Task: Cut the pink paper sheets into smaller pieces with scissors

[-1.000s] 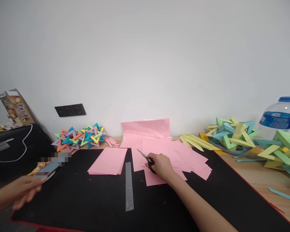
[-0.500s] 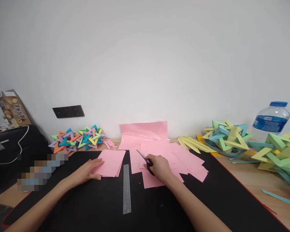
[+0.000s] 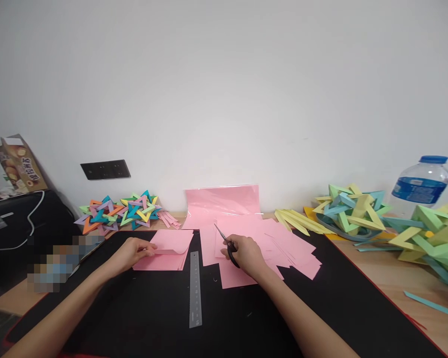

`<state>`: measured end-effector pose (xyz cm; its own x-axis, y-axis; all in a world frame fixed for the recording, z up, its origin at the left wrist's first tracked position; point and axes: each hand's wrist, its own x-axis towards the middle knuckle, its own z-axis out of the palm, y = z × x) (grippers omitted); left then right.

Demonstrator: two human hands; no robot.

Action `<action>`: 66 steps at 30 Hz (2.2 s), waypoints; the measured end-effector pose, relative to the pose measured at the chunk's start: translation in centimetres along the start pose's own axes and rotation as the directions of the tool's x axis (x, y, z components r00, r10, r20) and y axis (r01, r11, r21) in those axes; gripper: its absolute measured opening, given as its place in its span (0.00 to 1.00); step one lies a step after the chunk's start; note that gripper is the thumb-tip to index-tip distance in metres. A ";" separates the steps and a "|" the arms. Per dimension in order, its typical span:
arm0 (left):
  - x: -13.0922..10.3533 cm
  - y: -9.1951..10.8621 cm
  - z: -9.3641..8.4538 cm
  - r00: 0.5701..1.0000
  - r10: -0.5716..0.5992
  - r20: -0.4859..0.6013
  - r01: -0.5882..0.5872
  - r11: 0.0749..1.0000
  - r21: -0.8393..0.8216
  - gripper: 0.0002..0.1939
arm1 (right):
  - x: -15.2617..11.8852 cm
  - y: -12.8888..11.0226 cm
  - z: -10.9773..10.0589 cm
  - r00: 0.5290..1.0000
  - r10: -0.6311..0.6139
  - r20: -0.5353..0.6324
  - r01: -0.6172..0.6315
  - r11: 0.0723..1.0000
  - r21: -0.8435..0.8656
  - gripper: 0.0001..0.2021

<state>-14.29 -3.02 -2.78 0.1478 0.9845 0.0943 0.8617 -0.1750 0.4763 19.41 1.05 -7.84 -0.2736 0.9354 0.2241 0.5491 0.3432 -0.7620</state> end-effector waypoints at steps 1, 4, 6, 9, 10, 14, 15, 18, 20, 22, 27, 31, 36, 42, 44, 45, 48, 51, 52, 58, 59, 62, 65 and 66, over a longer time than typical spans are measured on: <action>0.0 -0.1 0.4 0.999 -0.015 -0.037 0.013 0.999 -0.036 0.11 | 0.0 0.0 0.0 1.000 0.003 -0.001 -0.003 1.000 -0.001 0.08; -0.4 -0.7 1.2 0.994 -0.062 -0.095 0.056 0.997 -0.060 0.08 | -0.1 -0.2 -0.1 1.000 0.006 -0.006 -0.006 1.000 -0.019 0.08; -1.1 -1.0 1.5 0.992 -0.055 -0.115 0.058 0.998 0.024 0.07 | -0.1 -0.2 -0.1 1.000 0.006 -0.001 -0.006 1.000 -0.019 0.08; -3.3 -1.3 1.4 0.973 -0.007 -0.231 0.078 0.950 0.303 0.17 | -0.1 -0.1 -0.1 1.000 0.019 0.008 -0.019 1.000 -0.006 0.08; -4.3 -1.4 1.3 0.947 -0.026 -0.321 0.168 0.890 0.425 0.17 | -0.2 -0.1 0.0 1.000 0.026 0.009 -0.026 1.000 -0.006 0.08; -8.0 -2.7 0.7 0.751 -0.248 -0.612 0.649 0.449 0.614 0.23 | -0.1 0.1 0.2 1.000 0.023 0.013 -0.023 1.000 -0.021 0.08; -8.6 -3.3 0.4 0.726 -0.264 -0.635 0.684 0.365 0.631 0.25 | -0.1 0.2 0.2 1.000 0.022 0.013 -0.022 0.999 -0.023 0.08; -9.7 -5.0 -0.2 0.693 -0.278 -0.665 0.721 0.259 0.643 0.27 | -0.1 0.2 0.3 1.000 0.025 0.015 -0.025 0.999 -0.023 0.08; -9.7 -5.9 -0.5 0.708 -0.270 -0.653 0.706 0.256 0.660 0.28 | -0.1 0.1 0.3 1.000 0.021 0.018 -0.020 1.000 -0.019 0.07; -9.5 -6.6 -0.7 0.726 -0.256 -0.638 0.687 0.278 0.671 0.29 | -0.1 0.1 0.3 1.000 0.016 0.020 -0.016 1.000 -0.013 0.08; -9.3 -7.2 -1.2 0.752 -0.262 -0.604 0.657 0.370 0.657 0.30 | -0.1 0.2 0.3 1.000 0.013 0.026 -0.012 1.000 -0.012 0.09; -9.3 -6.9 -1.4 0.750 -0.295 -0.592 0.660 0.404 0.634 0.28 | -0.2 0.1 0.3 0.999 0.025 0.031 -0.024 0.999 -0.022 0.09; -8.8 -6.2 -1.0 0.732 -0.289 -0.617 0.680 0.359 0.639 0.24 | -0.3 -0.2 0.3 0.999 0.028 0.032 -0.027 0.999 -0.029 0.08; -7.2 -5.4 -0.5 0.791 -0.290 -0.539 0.612 0.368 0.700 0.19 | -0.2 -0.2 0.3 0.999 0.033 0.037 -0.032 0.999 -0.024 0.08; -6.4 -5.0 -0.6 0.829 -0.298 -0.474 0.559 0.399 0.726 0.19 | -0.2 -0.1 0.4 0.999 0.024 0.036 -0.023 0.999 -0.029 0.09; -5.9 -4.9 -0.6 0.846 -0.295 -0.445 0.533 0.420 0.734 0.19 | -0.2 -0.1 0.4 0.999 0.022 0.035 -0.021 0.999 -0.032 0.09; -4.3 -4.6 -0.8 0.858 -0.289 -0.425 0.514 0.477 0.713 0.16 | -0.1 0.1 0.5 0.999 0.020 0.030 -0.019 0.999 -0.046 0.09; -2.7 -4.8 -0.8 0.835 -0.288 -0.468 0.549 0.480 0.684 0.17 | -0.1 0.3 0.5 0.999 0.017 0.033 -0.015 0.998 -0.058 0.09; -2.2 -4.9 -0.8 0.826 -0.290 -0.483 0.562 0.478 0.675 0.17 | 0.0 0.4 0.6 0.999 0.016 0.036 -0.014 0.998 -0.059 0.09; -0.5 -6.3 -0.5 0.785 -0.308 -0.537 0.616 0.486 0.621 0.19 | 0.1 0.7 0.7 0.999 0.022 0.036 -0.020 0.998 -0.053 0.09; -0.5 -6.5 -0.5 0.780 -0.310 -0.543 0.621 0.490 0.612 0.19 | 0.1 0.8 0.7 0.999 0.024 0.035 -0.022 0.999 -0.050 0.09; -0.6 -7.0 -0.4 0.774 -0.304 -0.555 0.624 0.512 0.590 0.20 | 0.1 0.6 0.7 0.999 0.030 0.036 -0.030 1.000 -0.008 0.10; -0.9 -7.2 -0.5 0.785 -0.288 -0.548 0.604 0.553 0.574 0.21 | 0.0 0.1 0.6 0.996 0.065 0.053 -0.071 0.989 0.126 0.11; -1.0 -7.1 -0.6 0.797 -0.278 -0.537 0.586 0.574 0.572 0.21 | 0.0 -0.1 0.6 0.995 0.078 0.063 -0.088 0.981 0.175 0.12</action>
<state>-20.85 -2.74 -5.74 -0.3822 0.8271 0.4122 0.8590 0.4824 -0.1716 18.93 0.94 -8.10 -0.2790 0.9521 0.1250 0.4241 0.2390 -0.8735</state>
